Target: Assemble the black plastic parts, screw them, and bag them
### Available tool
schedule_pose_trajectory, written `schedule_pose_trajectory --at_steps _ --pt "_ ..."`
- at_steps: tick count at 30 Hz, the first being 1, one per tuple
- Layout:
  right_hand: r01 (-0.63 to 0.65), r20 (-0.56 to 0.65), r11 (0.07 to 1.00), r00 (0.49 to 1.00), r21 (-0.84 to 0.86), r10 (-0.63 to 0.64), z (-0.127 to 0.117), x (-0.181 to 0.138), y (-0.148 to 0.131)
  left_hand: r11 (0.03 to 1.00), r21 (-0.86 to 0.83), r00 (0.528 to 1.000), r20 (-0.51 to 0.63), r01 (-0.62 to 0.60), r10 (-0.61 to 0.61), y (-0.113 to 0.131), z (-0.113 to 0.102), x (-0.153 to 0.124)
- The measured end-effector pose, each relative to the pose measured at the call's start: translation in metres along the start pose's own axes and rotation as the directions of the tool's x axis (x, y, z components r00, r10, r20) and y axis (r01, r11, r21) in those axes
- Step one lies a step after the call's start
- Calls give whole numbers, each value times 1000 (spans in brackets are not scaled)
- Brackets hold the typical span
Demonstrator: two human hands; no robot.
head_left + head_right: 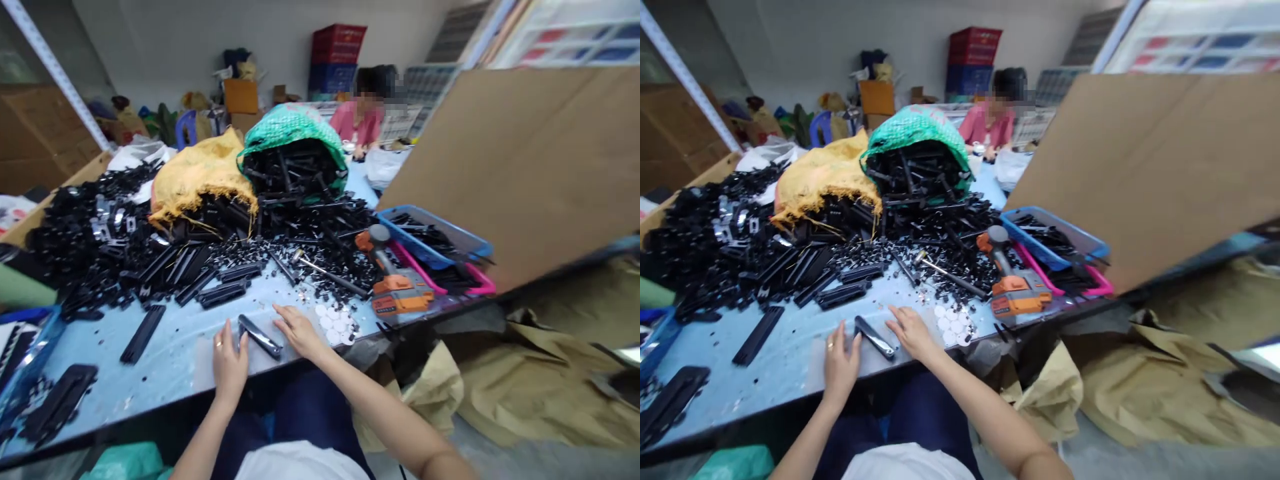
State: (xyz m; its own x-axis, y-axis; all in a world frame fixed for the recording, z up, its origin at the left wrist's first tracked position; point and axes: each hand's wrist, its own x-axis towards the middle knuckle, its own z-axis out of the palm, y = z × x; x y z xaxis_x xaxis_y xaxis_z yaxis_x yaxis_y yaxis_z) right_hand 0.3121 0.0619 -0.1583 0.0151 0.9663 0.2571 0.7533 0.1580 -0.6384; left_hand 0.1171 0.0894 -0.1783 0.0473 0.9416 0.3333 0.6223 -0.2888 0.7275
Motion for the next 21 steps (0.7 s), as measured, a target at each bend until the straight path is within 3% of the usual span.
schedule_pose_trajectory --at_steps 3,7,11,13,21 --pt "-62 -199 977 980 -204 21 -7 -30 25 976 115 983 19 -185 184 -20 -9 -2" --pt "-10 -231 957 971 -289 -60 -1 -52 30 957 155 969 26 -246 245 -22 -12 0" --pt "-291 -374 934 906 -206 200 3 -45 22 936 172 951 60 -308 302 -16 -8 0" --pt "-356 -381 915 886 -188 266 3 -41 20 936 172 952 77 -307 298 -15 -6 0" --pt "-338 -342 911 907 -237 248 6 -41 19 942 200 956 167 -271 239 -11 -6 1"
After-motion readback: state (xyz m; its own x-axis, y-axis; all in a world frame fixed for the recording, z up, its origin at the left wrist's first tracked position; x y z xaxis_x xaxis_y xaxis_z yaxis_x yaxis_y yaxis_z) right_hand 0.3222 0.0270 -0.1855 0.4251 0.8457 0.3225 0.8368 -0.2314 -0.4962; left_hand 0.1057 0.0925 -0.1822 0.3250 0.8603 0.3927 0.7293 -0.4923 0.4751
